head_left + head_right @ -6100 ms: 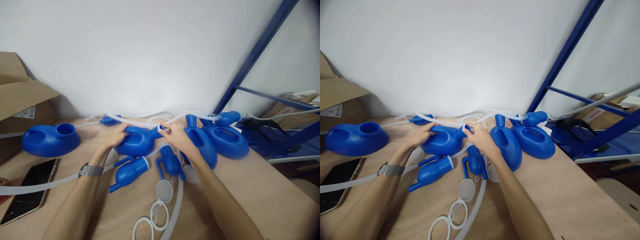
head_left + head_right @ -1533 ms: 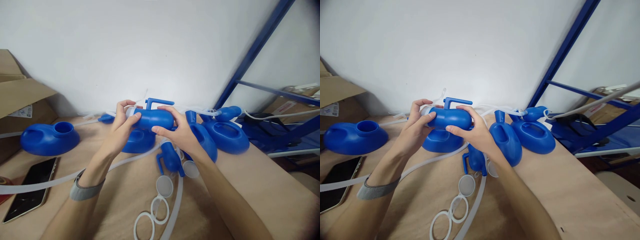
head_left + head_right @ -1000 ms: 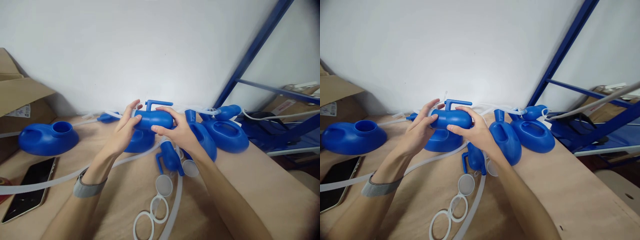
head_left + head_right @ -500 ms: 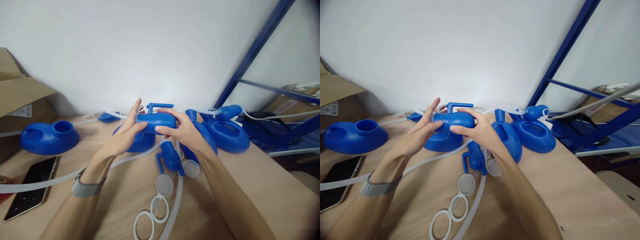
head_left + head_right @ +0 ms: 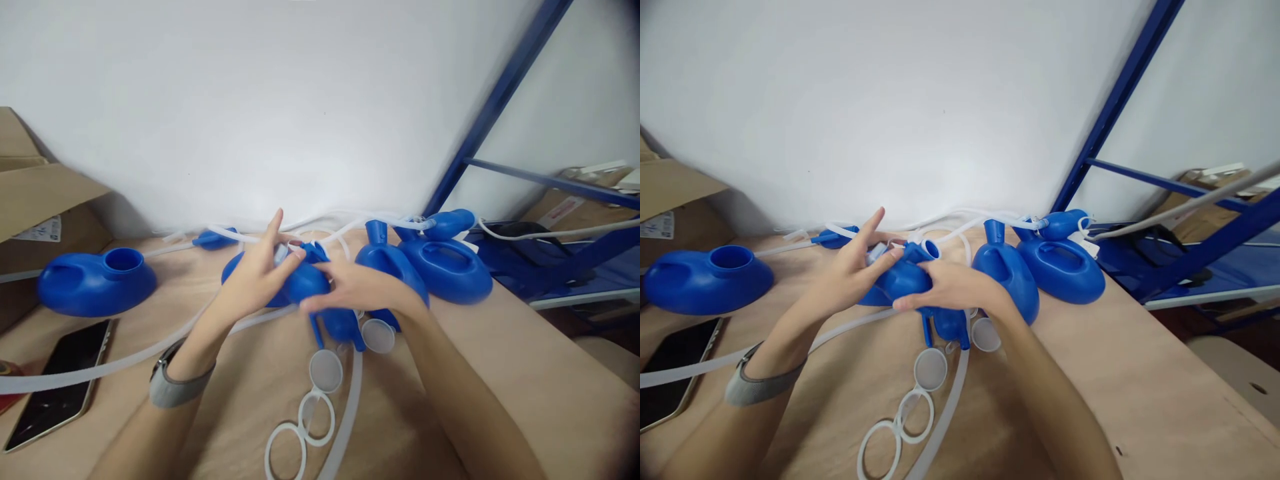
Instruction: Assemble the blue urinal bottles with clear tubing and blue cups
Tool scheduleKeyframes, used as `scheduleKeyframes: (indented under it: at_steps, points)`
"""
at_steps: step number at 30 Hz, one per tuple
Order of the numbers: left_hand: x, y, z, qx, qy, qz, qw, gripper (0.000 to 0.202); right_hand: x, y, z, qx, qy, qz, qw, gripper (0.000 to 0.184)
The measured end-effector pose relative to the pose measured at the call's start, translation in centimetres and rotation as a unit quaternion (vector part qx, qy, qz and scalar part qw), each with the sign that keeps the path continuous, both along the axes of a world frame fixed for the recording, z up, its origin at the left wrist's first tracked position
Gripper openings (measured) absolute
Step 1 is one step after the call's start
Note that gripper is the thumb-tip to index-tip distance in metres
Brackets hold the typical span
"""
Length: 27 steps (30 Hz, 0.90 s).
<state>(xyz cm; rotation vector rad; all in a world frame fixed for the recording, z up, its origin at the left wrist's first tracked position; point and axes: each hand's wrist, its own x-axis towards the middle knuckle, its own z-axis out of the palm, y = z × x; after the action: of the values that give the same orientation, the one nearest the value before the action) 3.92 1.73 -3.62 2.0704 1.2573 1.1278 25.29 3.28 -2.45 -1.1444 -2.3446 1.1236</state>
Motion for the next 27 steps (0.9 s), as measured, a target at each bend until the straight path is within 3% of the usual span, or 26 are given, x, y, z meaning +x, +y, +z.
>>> scheduleKeyframes:
  at_steps: [5, 8, 12, 17, 20, 23, 27]
  points:
    - [0.7, -0.7, 0.8, 0.111, 0.105, 0.038, 0.988, 0.022, 0.7, -0.3, -0.2, 0.001, -0.008, 0.039, 0.999, 0.044]
    - [0.5, -1.2, 1.5, 0.143, 0.149, 0.059, 0.977, 0.018, 1.8, -0.7, 0.9, 0.006, -0.012, 0.014, 1.0, 0.049]
    - [0.3, -1.8, 1.8, 0.184, 0.178, 0.047, 0.965, 0.021, 1.6, -0.8, 1.6, 0.08, 0.098, -0.083, 0.989, 0.045]
    - [0.7, -2.6, 2.2, 0.221, 0.145, -0.004, 0.964, 0.022, 0.2, -0.3, 0.8, 0.027, 0.204, -0.01, 0.979, 0.037]
    - [0.7, -2.9, 2.8, 0.171, 0.106, -0.031, 0.979, 0.02, -0.1, -0.1, 0.5, -0.002, 0.225, -0.002, 0.974, 0.034]
    - [0.8, -2.9, 3.2, 0.065, 0.037, -0.045, 0.996, 0.024, -0.3, 0.0, 0.4, 0.008, 0.239, -0.025, 0.971, 0.031]
    - [0.7, -2.6, 3.3, -0.033, -0.034, -0.037, 0.998, 0.023, -0.8, -0.1, -0.1, -0.021, 0.254, -0.042, 0.966, 0.034]
